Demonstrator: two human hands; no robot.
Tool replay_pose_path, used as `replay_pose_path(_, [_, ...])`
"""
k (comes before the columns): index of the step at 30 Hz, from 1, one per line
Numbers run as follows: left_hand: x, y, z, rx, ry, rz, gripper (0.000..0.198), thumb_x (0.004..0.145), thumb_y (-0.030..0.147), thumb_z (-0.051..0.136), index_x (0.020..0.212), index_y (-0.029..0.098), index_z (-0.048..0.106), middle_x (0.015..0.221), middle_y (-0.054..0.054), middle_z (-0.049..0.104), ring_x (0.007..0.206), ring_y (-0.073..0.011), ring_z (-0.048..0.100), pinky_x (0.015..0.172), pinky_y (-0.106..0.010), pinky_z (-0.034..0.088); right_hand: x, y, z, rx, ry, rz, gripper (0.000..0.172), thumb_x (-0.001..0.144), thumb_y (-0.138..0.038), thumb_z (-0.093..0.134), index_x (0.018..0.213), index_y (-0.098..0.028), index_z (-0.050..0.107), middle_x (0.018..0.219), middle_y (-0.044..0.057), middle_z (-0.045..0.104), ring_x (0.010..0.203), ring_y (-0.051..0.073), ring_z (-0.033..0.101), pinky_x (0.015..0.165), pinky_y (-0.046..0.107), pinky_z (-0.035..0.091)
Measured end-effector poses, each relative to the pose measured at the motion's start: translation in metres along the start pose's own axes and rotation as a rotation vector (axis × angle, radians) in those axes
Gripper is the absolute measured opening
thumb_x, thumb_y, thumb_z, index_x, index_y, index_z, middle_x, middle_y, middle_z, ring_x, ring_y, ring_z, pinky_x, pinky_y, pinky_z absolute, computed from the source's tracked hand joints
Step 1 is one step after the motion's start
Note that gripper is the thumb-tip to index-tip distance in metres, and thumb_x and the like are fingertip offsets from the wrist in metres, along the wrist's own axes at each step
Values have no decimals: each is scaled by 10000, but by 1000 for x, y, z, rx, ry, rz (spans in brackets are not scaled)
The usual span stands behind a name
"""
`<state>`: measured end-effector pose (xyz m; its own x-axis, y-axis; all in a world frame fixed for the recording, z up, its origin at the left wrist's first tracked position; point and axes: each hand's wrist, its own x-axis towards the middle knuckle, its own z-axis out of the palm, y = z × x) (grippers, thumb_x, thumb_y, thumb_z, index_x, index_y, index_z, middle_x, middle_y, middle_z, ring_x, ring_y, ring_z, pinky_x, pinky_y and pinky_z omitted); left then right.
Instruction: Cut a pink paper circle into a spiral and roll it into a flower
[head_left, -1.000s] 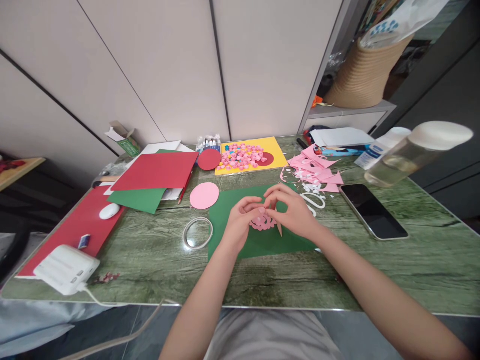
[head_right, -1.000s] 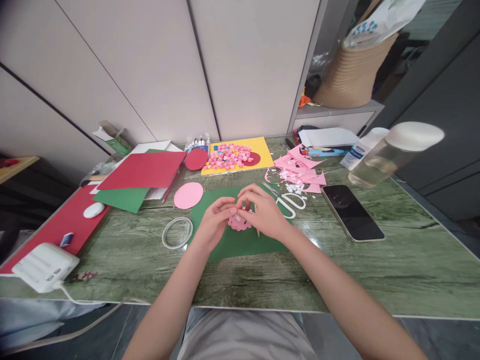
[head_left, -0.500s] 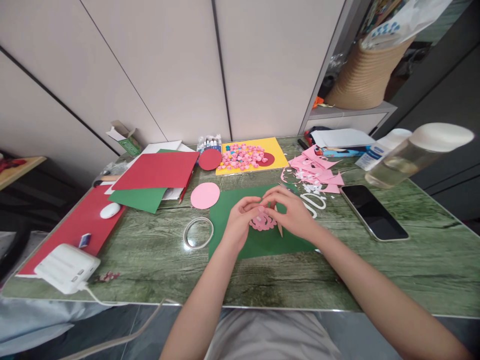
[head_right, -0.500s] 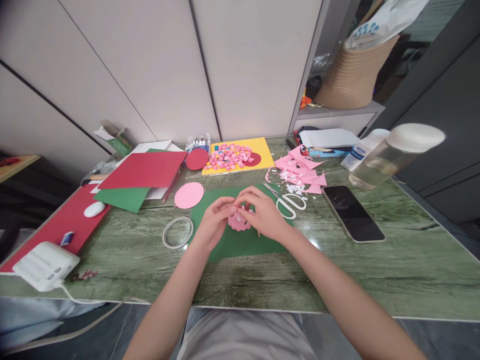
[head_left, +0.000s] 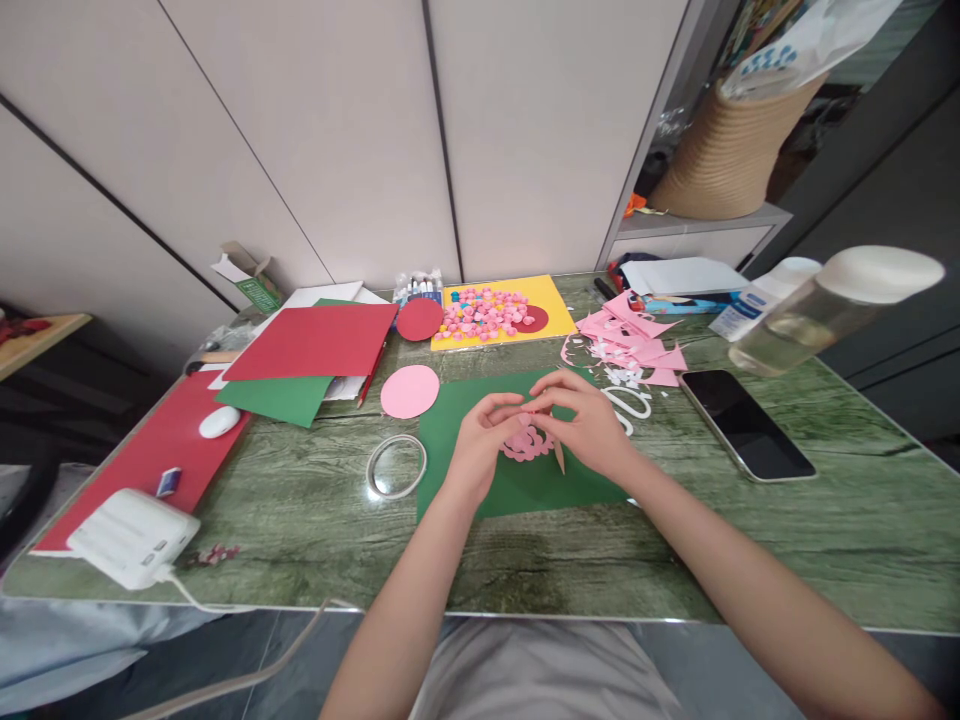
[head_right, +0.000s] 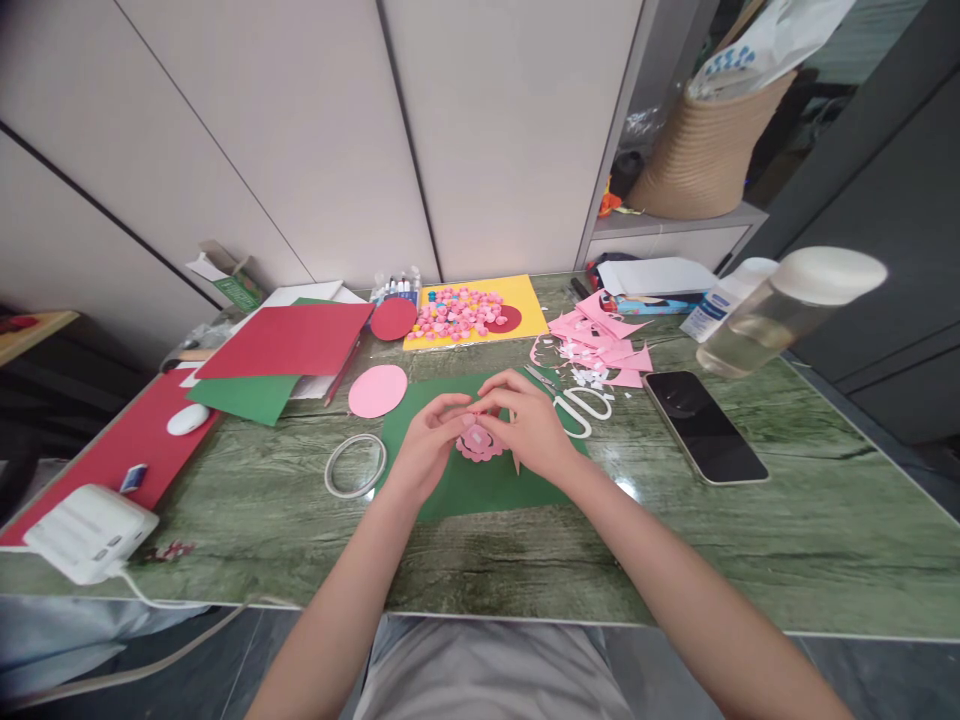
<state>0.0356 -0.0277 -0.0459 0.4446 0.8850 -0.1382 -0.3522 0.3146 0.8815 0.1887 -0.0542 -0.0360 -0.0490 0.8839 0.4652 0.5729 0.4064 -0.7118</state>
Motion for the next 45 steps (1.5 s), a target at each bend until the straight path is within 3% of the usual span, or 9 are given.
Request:
replay_pose_path(7, [-1,1,-1,38,-28,-15,296,645,195,728,916,168,614,826,-31,686,750,-127,613,697,-237,408,2,-4,-4,57,9,54,156,708,-89,654,623,-195,577,884,19,563,865,180,587,781,328,449])
replay_pose_path(20, [-2,3,1,74,-98,-26,292,634,175,733,906,151,628,826,-35,651,800,-126,584,697,-226,421,2,-4,-3,59,-99,65,217,643,-14,584,619,-197,471,911,14,539,872,180,564,767,314,426])
replay_pose_path(27, [-2,2,1,35,-92,-33,310,623,167,734,911,149,623,823,-44,652,792,-139,588,704,-243,423,2,-8,-4,22,-97,7,181,692,-61,586,653,-207,486,903,21,540,854,186,567,730,320,458])
replay_pose_path(36, [0,3,-1,-46,-59,-73,318,641,194,721,933,160,597,778,-19,653,658,-95,563,629,-223,391,1,-9,-9,23,-85,-60,73,784,-153,584,776,-223,603,949,25,551,648,128,565,701,330,493])
replay_pose_path(41, [-2,4,0,-55,-54,-79,298,635,194,725,906,165,605,764,-12,660,666,-102,574,634,-225,386,2,-7,-9,18,-135,-68,95,823,-175,558,837,-241,626,971,35,555,707,150,577,705,338,500])
replay_pose_path(45, [-1,4,1,-58,-41,-63,285,643,184,721,900,162,601,779,-12,665,686,-100,578,645,-222,385,3,-4,-8,-10,-175,-106,154,845,-156,527,881,-250,643,989,47,556,908,195,573,789,349,486])
